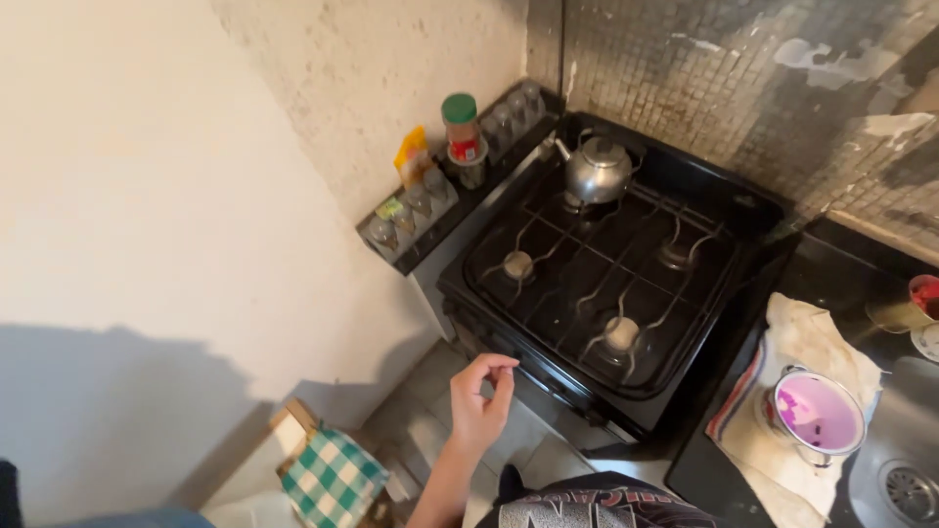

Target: Preparing wax mixtures, cutting paper, and melting wax on a stove for candle production

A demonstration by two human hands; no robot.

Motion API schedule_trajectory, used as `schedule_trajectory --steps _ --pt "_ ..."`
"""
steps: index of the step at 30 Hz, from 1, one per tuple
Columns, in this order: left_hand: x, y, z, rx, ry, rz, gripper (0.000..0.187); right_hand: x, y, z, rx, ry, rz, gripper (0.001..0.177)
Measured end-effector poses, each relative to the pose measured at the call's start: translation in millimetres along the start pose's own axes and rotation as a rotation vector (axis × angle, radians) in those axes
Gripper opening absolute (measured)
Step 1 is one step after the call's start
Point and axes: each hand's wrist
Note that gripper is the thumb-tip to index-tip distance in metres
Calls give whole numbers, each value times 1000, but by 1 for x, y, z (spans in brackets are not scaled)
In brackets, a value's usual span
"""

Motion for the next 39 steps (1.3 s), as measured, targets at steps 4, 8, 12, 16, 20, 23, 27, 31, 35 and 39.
schedule_trajectory --steps 4,8,12,16,20,23,27,31,35,39 --pt "-43 29 51 56 -13 -65 16 73 51 21 -1 -63 53 14" --pt "-115 84 131 262 -153 79 9 113 122 -7 15 -79 96 16" --pt "-152 136 227 623 -407 437 19 176 169 -32 16 -192 80 20" --pt "-183 163 312 917 -354 450 17 214 205 -68 93 -245 141 20" --pt "-186 162 295 955 -152 373 13 228 204 -75 -147 -100 154 30" --pt "-184 154 321 923 -98 423 14 235 198 -46 -426 -57 87 69" --pt "-185 152 340 -20 -745 307 27 263 211 -44 -865 -27 -55 84" --pt "-183 150 329 -323 -925 210 26 286 228 -57 -992 -55 -68 90" --pt "-183 152 336 -349 -939 209 25 285 223 -45 -1017 -20 -13 90" --pt "-183 151 338 -311 -896 287 27 255 190 -27 -928 128 19 83"
Point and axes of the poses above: each hand's wrist, its own x-axis towards the middle knuckle, its own y-axis out of the palm, z = x × y, and after that the axes turned 9 degrees about -x, right-handed
